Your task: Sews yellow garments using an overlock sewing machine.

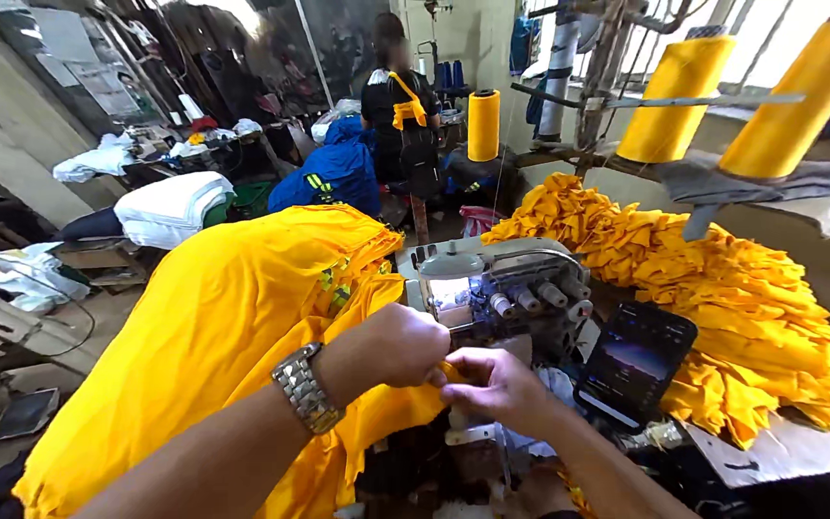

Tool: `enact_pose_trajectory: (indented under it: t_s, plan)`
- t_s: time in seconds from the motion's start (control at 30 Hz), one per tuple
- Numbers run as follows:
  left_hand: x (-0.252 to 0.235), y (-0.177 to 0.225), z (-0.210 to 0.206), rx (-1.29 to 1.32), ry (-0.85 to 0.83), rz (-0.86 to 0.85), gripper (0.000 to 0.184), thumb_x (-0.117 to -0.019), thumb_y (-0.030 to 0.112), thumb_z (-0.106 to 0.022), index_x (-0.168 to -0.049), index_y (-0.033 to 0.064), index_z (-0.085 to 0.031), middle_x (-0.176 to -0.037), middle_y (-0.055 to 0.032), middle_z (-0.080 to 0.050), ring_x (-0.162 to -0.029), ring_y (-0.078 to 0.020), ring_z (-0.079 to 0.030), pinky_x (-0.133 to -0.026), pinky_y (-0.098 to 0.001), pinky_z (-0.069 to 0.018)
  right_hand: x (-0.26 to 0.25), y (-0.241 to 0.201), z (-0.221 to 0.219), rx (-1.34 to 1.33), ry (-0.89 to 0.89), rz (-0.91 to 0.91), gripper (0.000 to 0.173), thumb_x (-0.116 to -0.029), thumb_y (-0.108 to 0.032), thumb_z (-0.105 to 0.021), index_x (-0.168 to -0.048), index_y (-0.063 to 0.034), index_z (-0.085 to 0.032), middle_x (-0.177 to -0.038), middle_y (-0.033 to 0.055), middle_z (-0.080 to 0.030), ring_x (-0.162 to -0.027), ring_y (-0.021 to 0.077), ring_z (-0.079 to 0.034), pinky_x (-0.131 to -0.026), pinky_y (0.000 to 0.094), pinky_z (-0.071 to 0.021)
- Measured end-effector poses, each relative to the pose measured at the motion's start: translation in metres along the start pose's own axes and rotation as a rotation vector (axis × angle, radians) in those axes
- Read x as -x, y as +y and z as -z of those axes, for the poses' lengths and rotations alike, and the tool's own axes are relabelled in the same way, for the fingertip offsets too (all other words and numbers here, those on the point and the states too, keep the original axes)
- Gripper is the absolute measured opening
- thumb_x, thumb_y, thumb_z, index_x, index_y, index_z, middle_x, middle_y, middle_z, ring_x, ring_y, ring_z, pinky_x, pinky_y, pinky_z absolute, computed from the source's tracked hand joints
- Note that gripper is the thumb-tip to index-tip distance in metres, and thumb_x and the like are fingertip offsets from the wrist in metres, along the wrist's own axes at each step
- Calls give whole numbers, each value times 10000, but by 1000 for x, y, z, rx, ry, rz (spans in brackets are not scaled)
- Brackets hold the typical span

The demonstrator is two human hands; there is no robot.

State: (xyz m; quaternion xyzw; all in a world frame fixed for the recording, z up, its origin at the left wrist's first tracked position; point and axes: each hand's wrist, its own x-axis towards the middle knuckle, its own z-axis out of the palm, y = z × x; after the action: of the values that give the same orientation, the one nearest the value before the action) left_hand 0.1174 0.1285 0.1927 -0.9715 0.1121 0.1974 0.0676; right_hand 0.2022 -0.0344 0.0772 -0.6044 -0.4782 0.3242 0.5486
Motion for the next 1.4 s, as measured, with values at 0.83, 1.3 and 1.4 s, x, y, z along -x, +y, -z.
enact_pose_trajectory:
  t_s: [0.83, 1.3, 1.4]
  plan:
    - [-5, -29, -19, -88, 152, -200, 239, -885, 359, -759, -867, 120, -752, -735, -38, -671, -705, -236, -675, -600, -467, -526, 16, 61, -17, -1, -30, 265, 290, -1064, -283, -569, -1038, -20, -688, -934, 63, -653, -662, 78, -641, -588, 248, -593]
    - [-10, -2, 7, -15, -106, -139, 233, -894, 329, -771, -926, 108, -702, -717, -40, -621, -652, -233, -625, -555, -444, -462, 1, 62, -12, -45, -19, 318, 283, -1055, -279, -589, -1031, -19, -697, -913, 53, -671, -648, 59, -636, -568, 220, -579]
    - [-8, -8, -6, -5, 3, -190, 226, -885, 334, -770, -890, 121, -695, -733, -21, -639, -651, -207, -632, -540, -416, -465, 4, 63, -13, -36, -5, 317, 274, -1045, -279, -605, -1029, -21, -697, -925, 57, -671, -664, 58, -645, -579, 217, -585]
